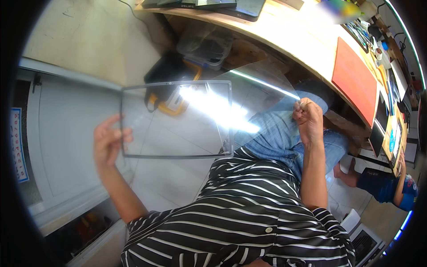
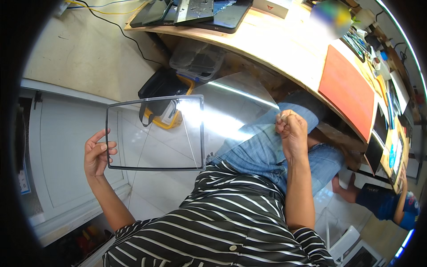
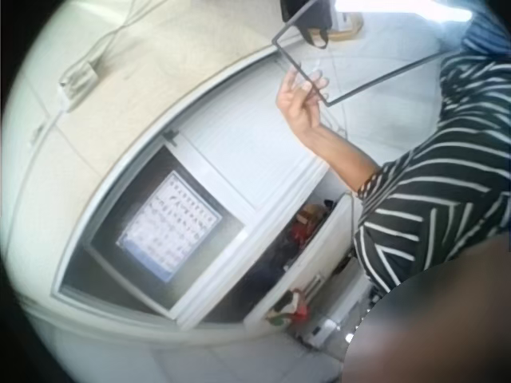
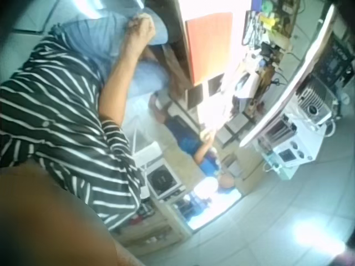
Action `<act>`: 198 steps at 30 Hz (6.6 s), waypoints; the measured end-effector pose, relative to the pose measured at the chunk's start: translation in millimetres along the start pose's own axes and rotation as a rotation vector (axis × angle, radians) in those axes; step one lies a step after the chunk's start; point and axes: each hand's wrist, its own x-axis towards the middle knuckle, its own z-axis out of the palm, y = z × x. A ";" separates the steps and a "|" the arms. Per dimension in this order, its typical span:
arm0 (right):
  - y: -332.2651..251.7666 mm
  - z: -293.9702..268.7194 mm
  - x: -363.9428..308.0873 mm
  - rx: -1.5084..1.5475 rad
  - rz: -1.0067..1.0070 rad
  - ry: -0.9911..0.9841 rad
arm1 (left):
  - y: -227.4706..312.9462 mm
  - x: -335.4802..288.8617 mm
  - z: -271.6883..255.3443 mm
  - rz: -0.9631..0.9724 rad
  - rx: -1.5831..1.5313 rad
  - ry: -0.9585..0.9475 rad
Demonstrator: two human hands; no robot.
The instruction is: The person cleans a tablet screen with a cloth, aligns and attaches a frame, places the screen assembly onto a red mat, and uses a laminating machine to press the assembly. The person handles the tablet, frame, and mat throughout.
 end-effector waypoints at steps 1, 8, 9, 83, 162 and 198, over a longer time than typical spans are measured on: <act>3.7 -4.6 -2.1 0.020 0.017 0.006 | -1.2 0.6 -3.6 -0.005 0.005 -0.004; -6.0 -38.8 -1.9 0.073 0.124 0.182 | -12.3 2.0 -53.0 -0.015 0.065 0.039; -10.6 -46.1 -2.1 0.083 0.118 0.179 | -14.9 1.5 -62.0 0.004 0.056 0.073; 137.5 -268.3 -201.2 0.213 0.175 1.050 | -9.2 165.4 470.6 -0.124 -0.063 -0.663; -82.6 -200.2 -193.9 0.595 -1.042 0.226 | -95.6 24.2 595.4 -0.363 -0.566 -1.348; -127.5 -158.5 -259.9 -0.266 -1.530 1.402 | -48.6 -24.0 614.5 0.296 -0.469 -1.044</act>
